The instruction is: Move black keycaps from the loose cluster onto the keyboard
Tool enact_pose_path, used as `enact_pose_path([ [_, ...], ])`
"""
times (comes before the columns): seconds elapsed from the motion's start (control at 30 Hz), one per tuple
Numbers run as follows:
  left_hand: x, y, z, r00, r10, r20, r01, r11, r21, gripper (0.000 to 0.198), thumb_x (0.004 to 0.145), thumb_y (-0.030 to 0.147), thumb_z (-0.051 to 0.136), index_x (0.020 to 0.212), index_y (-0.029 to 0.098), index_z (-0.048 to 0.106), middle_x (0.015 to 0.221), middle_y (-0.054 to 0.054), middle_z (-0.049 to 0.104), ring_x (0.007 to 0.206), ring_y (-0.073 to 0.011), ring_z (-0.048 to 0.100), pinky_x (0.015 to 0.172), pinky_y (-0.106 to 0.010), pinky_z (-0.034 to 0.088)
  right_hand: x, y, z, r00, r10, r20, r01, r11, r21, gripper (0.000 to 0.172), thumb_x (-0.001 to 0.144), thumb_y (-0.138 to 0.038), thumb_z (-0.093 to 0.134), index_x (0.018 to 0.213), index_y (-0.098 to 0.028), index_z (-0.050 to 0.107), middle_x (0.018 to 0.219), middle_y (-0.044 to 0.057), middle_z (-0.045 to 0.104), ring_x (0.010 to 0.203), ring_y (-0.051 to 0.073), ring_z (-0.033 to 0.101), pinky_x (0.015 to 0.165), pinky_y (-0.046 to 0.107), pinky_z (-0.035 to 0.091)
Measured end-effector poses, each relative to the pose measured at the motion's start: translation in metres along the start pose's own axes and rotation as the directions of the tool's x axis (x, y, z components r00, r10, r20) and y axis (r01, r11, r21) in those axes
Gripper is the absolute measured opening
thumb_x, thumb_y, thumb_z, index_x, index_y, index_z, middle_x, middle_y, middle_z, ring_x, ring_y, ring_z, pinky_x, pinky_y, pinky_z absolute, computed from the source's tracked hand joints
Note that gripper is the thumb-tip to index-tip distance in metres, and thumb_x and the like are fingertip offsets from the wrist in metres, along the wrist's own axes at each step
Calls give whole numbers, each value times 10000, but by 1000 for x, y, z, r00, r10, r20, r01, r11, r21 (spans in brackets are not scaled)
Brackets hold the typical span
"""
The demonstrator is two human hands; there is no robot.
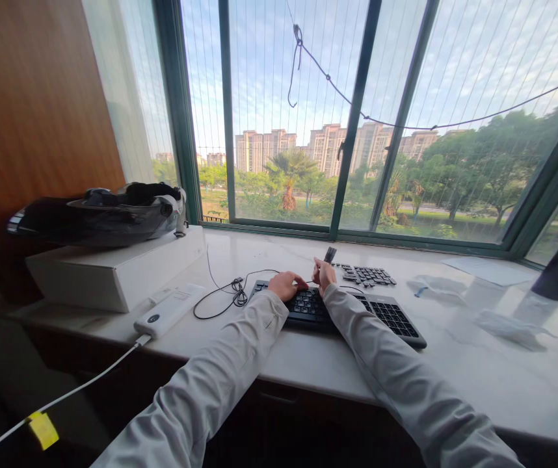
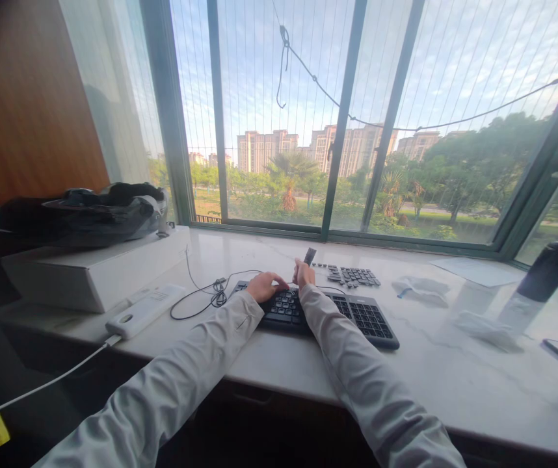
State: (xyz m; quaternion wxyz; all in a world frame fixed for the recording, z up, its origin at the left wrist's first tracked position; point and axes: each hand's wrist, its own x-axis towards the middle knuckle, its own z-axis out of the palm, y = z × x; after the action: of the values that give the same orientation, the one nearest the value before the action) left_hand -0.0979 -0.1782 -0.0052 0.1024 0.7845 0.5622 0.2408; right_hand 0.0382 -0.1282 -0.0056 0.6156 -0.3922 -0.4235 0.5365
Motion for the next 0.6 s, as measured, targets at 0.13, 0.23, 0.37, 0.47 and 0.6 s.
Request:
enact_pose_path([
  [0.13,0,-1,-1,1000,12,12,-12,1000,17,221,792,418,552,938,365,709,1016,42,684,972,-182,599,854,-263,439,-1,-1,3,991,20,-129,-12,998,63,381,800,-313,503,507,-218,278,346,-84,242,290,42,191,288,212,145],
  [0.23,0,1,-2,1000,18,21,-18,999,29,225,799,410,539,944,367,706,1022,45,681,975,-180,596,853,-261,436,-3,-1,6,982,32,-184,-11,993,114,386,803,-311,506,502,-215,285,352,-82,241,294,40,194,293,215,143],
  [0.37,-1,3,-3,1000,19,19,-20,999,30,214,803,400,532,924,369,706,1021,53,681,978,-184,594,856,-274,434,-4,0,7,986,12,-167,12,990,143,399,798,-332,519,502,-213,280,360,-84,240,298,40,203,296,215,155],
  [0.47,-2,4,-4,1000,14,8,-14,999,30,212,798,404,539,922,365,706,1020,44,682,982,-192,594,857,-287,435,-4,1,7,986,-4,-167,35,982,186,410,816,-334,497,500,-212,266,360,-89,216,299,35,184,298,209,150],
  [0.6,-2,4,-5,1000,9,17,-10,999,33,235,791,441,543,933,352,707,1034,27,677,986,-196,593,853,-281,438,-5,-2,6,987,16,-159,24,968,248,405,840,-300,457,498,-208,262,366,-91,205,300,30,159,301,201,139],
])
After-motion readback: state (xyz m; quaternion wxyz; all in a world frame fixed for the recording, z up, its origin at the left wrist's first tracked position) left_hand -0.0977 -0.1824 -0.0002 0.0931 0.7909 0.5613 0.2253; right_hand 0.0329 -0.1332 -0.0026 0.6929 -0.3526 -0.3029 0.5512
